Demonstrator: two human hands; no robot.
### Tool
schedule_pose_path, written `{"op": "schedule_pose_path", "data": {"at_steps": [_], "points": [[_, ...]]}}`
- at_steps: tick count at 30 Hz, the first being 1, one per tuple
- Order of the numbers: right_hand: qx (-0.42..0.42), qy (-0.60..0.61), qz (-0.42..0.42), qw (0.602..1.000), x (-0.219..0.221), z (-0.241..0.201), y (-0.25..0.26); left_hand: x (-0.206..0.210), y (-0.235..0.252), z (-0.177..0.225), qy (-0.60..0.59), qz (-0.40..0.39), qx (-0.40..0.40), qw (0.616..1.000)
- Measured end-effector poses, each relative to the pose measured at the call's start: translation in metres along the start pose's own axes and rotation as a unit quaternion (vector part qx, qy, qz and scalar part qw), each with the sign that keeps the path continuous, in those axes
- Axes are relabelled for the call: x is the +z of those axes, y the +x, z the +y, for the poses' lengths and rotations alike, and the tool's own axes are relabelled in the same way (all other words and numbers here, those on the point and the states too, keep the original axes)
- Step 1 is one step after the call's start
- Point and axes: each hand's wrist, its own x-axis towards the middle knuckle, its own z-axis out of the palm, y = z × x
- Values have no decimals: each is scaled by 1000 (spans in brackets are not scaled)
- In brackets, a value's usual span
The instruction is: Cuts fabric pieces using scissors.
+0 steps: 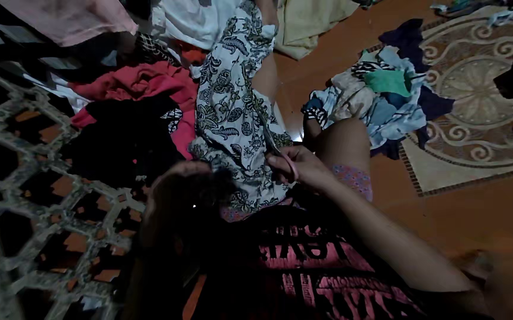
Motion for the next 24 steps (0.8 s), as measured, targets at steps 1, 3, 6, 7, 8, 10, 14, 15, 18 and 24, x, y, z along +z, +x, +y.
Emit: {"op": "schedule_pose_path", "data": {"at_steps": [1,3,6,7,8,10,14,15,18,24], "points": [[1,-6,1,1000,2,1,1,4,25,28,13,39,-49,998],[-4,-25,6,1000,6,4,2,22,75,40,29,93,-106,990],[-11,-52,20,998,5,7,2,51,123,13,105,42,-149,982],[-16,-54,25,998,4,7,1,57,131,12,136,4,-168,976],[-20,-50,27,998,2,7,-1,60,135,14,152,-23,-179,972],[-28,-34,14,999,-4,5,-5,60,136,10,110,-21,-174,978],[-47,1,-25,999,-10,12,-8,56,125,-17,-48,130,-125,982],[-47,-2,-28,998,-10,13,-7,56,122,-21,-42,155,-114,980],[-29,-23,-29,999,-8,14,-4,60,114,-30,42,138,-105,984],[-9,-14,-26,1000,-8,21,2,77,132,-47,101,14,-142,985]]}}
